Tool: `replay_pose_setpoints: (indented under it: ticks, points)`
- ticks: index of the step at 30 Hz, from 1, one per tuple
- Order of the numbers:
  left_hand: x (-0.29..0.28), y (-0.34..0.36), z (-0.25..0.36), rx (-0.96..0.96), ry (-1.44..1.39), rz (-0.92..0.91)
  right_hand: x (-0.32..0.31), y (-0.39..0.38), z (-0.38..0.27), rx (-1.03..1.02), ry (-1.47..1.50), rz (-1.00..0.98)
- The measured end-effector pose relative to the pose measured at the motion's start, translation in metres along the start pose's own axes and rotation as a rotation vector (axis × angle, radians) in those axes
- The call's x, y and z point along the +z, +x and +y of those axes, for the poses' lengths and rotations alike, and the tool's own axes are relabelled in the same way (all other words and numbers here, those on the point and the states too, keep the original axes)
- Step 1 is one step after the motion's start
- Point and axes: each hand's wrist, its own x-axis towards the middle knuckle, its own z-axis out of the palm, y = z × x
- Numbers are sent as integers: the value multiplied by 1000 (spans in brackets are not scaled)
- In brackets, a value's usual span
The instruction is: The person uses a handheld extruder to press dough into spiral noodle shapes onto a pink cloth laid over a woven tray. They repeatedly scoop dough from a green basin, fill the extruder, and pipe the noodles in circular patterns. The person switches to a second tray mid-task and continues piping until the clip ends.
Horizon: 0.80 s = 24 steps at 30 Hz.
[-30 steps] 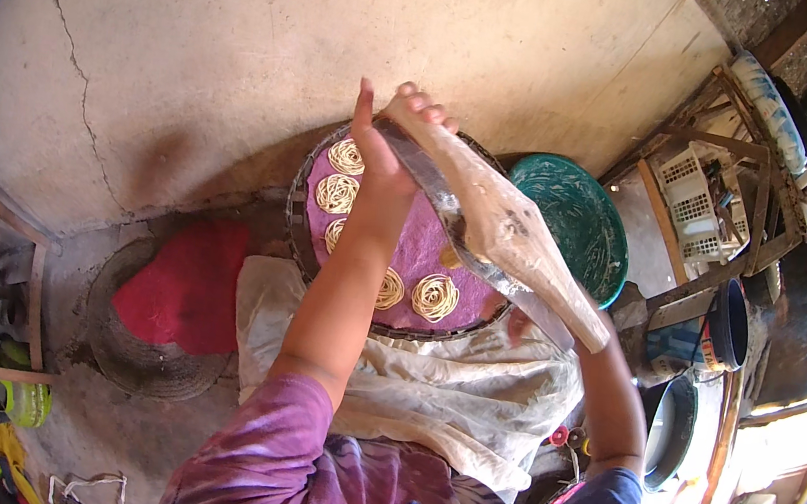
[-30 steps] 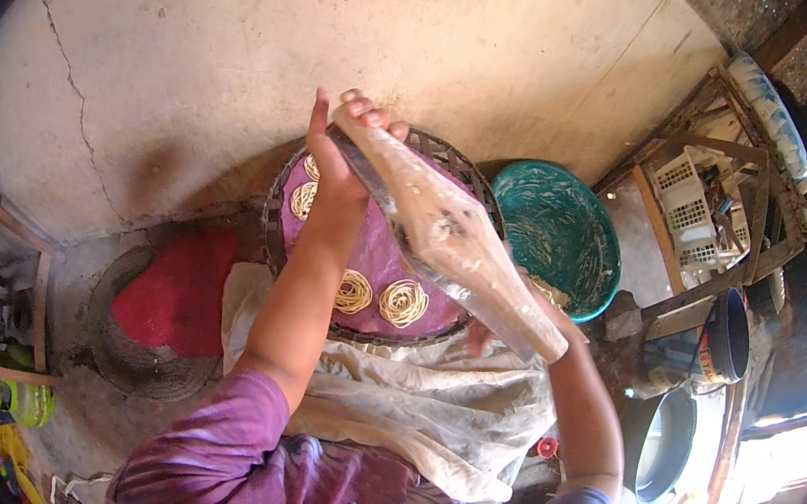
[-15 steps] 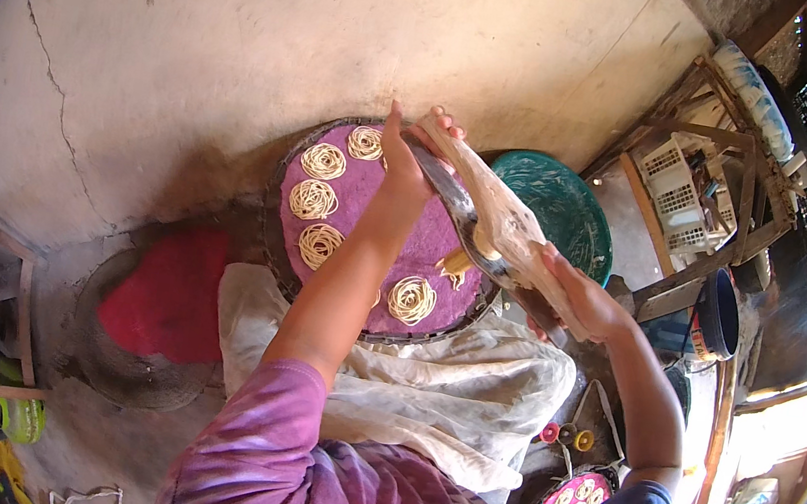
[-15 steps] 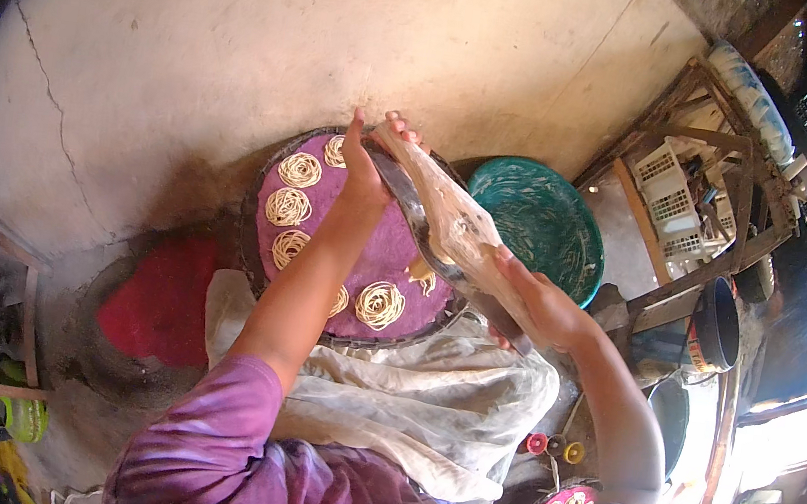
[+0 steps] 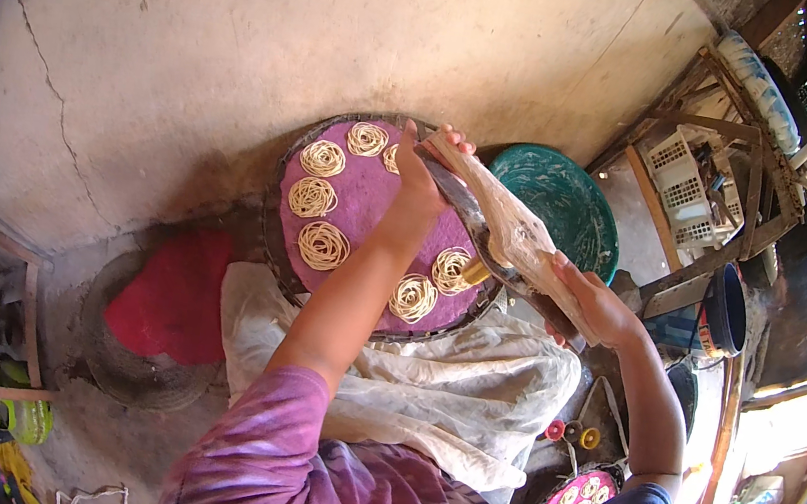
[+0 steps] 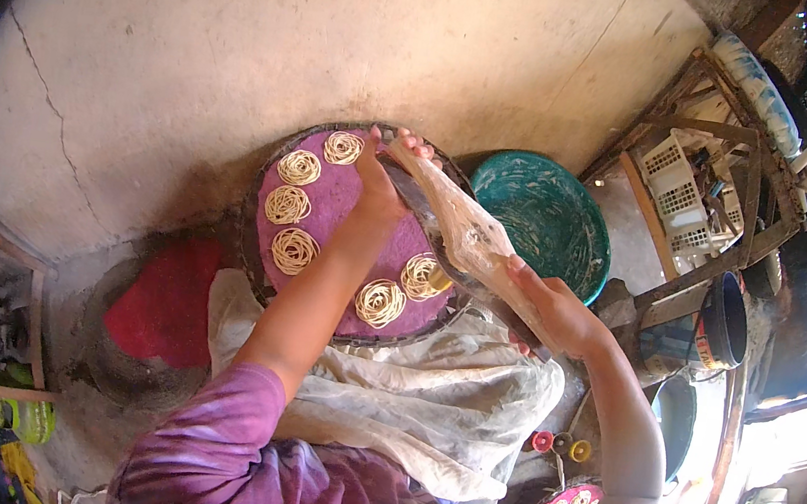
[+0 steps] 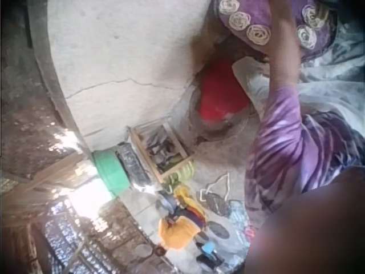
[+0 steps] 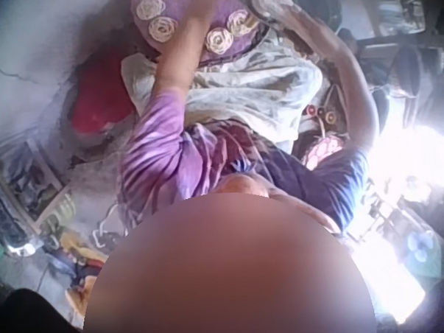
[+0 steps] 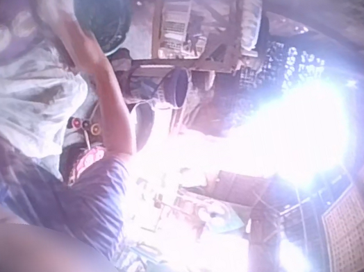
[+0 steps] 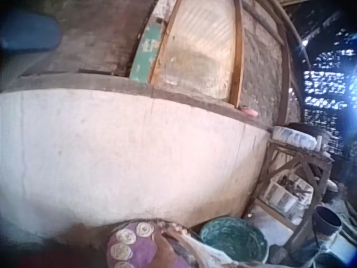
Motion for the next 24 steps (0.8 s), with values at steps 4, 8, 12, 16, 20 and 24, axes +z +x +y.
replay_pose_setpoints:
  ticks: [4, 8, 12, 16, 20, 24]
  points:
    - [-15, 5, -9, 6, -68, -98, -7, 13, 15, -13, 267, -113]
    - [-22, 7, -4, 78, -64, -111, 19, 48, 34, -132, 683, -178]
    - [-27, 5, 1, 155, -90, -183, 48, 94, 62, -181, 1048, -311]
    - [-20, 8, 15, 241, -105, -85, 38, 116, 81, -74, 619, -349]
    - [9, 9, 36, 233, -105, -94, 46, 115, 59, -535, -649, 193]
    - [45, 1, 56, 209, 28, -262, 35, 88, 3, -358, -527, 36]
